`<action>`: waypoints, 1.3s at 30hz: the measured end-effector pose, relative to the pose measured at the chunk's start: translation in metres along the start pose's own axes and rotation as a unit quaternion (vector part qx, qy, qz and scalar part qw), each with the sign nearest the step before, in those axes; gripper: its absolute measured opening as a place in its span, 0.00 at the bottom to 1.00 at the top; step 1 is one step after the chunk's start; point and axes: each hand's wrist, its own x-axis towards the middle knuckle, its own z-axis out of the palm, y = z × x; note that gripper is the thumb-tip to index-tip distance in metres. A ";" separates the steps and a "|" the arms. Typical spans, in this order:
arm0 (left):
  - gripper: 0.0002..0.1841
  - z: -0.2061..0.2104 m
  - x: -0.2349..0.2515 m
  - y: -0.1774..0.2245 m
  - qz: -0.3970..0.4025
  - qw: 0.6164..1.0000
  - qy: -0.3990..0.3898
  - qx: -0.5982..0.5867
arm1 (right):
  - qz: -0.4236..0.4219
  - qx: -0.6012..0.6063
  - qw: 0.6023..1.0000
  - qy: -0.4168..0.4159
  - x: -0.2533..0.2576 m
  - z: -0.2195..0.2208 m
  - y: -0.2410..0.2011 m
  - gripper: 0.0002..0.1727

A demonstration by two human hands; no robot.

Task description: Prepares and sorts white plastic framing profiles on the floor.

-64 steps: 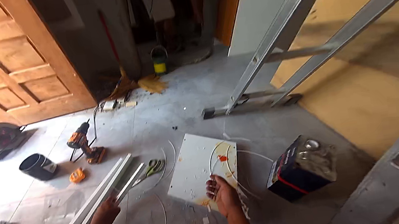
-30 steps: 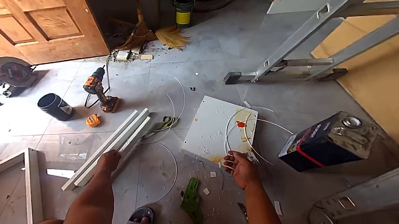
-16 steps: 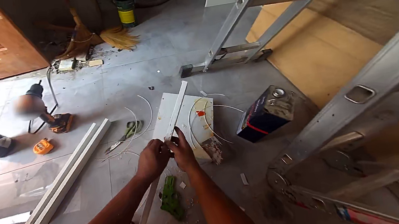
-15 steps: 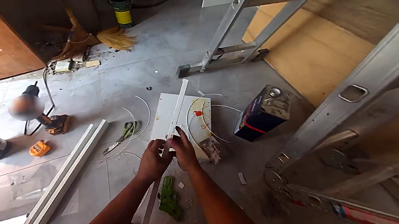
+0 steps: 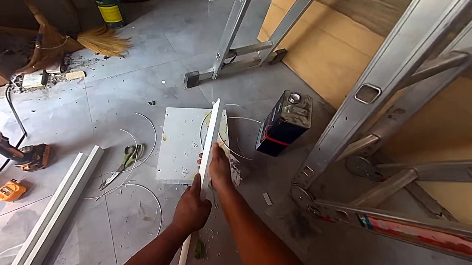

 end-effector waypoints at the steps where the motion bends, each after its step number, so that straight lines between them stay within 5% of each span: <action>1: 0.47 -0.008 0.003 0.001 0.001 1.000 0.008 -0.009 | -0.021 -0.036 0.999 -0.027 -0.014 0.005 0.000 0.29; 5: 0.50 -0.013 -0.006 0.005 -0.014 0.999 0.000 0.031 | -0.073 -0.088 0.992 -0.046 -0.034 0.006 0.002 0.29; 11: 0.50 0.019 -0.044 0.020 -0.015 0.995 -0.094 0.006 | 0.031 0.039 0.997 0.056 0.036 -0.044 -0.011 0.34; 17: 0.51 -0.020 -0.009 0.015 0.000 1.000 0.007 -0.011 | -0.068 -0.179 0.981 -0.032 -0.034 0.007 -0.011 0.30; 23: 0.52 0.007 -0.027 0.021 0.024 0.999 -0.034 0.014 | 0.005 0.044 0.997 0.060 0.010 -0.021 -0.023 0.34; 28: 0.51 -0.013 -0.016 0.011 0.021 1.000 0.002 0.001 | -0.054 0.005 0.998 0.006 -0.021 0.008 -0.009 0.30; 34: 0.51 -0.003 -0.023 0.008 0.028 0.999 -0.010 0.033 | 0.034 0.087 0.994 0.049 -0.005 0.002 -0.021 0.36; 39: 0.52 -0.013 -0.017 0.004 0.051 0.999 0.012 0.015 | -0.013 0.096 0.995 0.026 -0.022 0.017 -0.017 0.33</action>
